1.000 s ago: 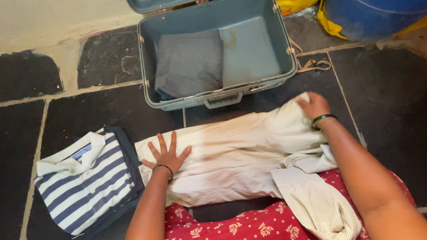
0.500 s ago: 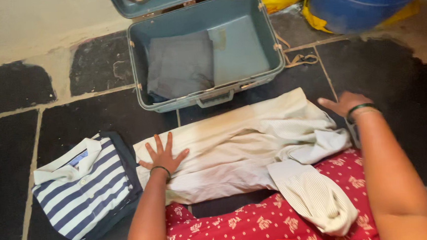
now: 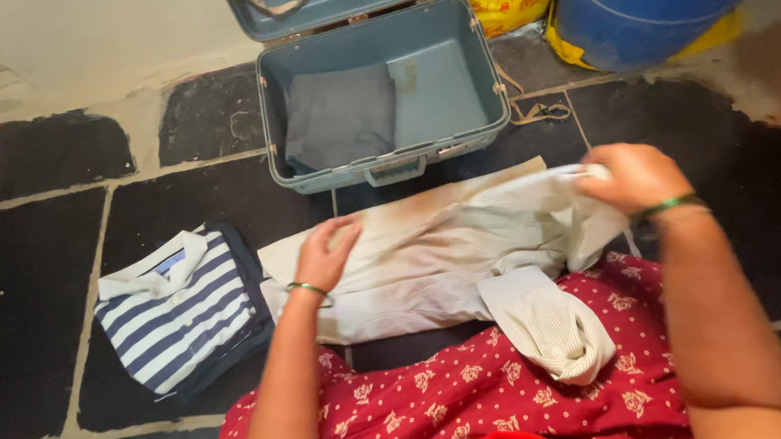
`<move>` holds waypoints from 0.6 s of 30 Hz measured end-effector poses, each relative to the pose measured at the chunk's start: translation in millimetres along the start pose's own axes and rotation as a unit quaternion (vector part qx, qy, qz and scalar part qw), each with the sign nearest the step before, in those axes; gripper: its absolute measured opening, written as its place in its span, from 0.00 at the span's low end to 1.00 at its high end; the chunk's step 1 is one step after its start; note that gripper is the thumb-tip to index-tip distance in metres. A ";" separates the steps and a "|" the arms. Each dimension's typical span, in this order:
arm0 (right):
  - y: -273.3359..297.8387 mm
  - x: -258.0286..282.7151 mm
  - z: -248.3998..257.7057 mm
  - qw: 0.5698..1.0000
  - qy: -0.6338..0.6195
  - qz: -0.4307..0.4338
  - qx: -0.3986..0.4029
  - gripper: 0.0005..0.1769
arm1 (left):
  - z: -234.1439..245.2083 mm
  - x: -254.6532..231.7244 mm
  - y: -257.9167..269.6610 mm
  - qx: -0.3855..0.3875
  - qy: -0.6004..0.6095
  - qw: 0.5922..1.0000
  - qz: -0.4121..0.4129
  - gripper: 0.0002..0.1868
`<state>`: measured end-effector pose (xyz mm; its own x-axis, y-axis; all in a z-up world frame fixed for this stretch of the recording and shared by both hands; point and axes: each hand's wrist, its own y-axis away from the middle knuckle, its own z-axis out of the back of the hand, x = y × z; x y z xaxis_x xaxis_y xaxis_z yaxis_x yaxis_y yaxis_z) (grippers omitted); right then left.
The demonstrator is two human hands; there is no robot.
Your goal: The person folds multiple pieces of clothing by hand on the floor and packs them into a small open suitcase.
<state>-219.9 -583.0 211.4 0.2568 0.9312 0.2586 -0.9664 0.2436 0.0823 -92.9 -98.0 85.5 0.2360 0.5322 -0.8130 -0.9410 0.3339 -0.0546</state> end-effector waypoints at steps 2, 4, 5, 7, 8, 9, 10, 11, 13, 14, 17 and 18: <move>-0.4 67.8 7.8 0.990 -0.127 0.051 0.047 0.24 | -26.0 -28.2 -2.0 0.068 0.279 0.949 0.129 0.31; -3.1 115.4 -2.0 0.888 -0.418 0.116 0.155 0.25 | -47.6 -42.1 1.4 0.112 0.490 0.839 0.206 0.41; -2.3 118.0 -6.1 0.885 -0.435 0.093 0.138 0.24 | -59.2 -44.9 4.0 0.117 0.498 0.823 0.247 0.43; -9.3 106.1 -28.0 0.876 -0.469 0.046 0.102 0.23 | -77.4 -41.6 6.1 0.129 0.510 0.785 0.326 0.48; -16.6 93.6 -43.7 0.917 -0.393 0.050 0.055 0.22 | -80.0 -33.9 5.1 0.127 0.478 0.804 0.331 0.47; -20.8 75.0 -60.6 0.949 -0.312 0.052 0.009 0.21 | -86.2 -24.9 7.5 0.128 0.446 0.819 0.337 0.46; -25.0 56.9 -79.1 0.971 -0.228 0.054 -0.038 0.20 | -93.3 -15.2 9.7 0.128 0.414 0.834 0.343 0.45; -27.9 41.7 -97.9 0.979 -0.198 0.029 -0.026 0.20 | -101.3 -6.6 8.6 0.099 0.388 0.843 0.359 0.45; -32.0 19.1 -133.1 0.990 -0.137 -0.021 -0.005 0.22 | -118.3 8.0 3.7 0.042 0.335 0.857 0.390 0.45; -41.0 13.7 -148.0 0.992 -0.126 0.006 -0.024 0.23 | -124.1 14.5 -0.3 0.034 0.315 0.877 0.362 0.44; -59.6 3.8 -187.2 0.989 -0.112 0.062 -0.076 0.24 | -139.9 21.0 -2.8 -0.017 0.190 0.958 0.212 0.46; -72.0 5.0 -196.5 0.985 -0.122 0.073 -0.092 0.23 | -142.4 16.8 0.4 -0.059 0.106 0.986 0.112 0.49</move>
<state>-151.7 -542.6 17.6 0.0881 0.8722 0.4811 -0.9737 0.1774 -0.1432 -123.8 -199.7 -10.7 -0.0259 0.4029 -0.9149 -0.9884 0.1265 0.0838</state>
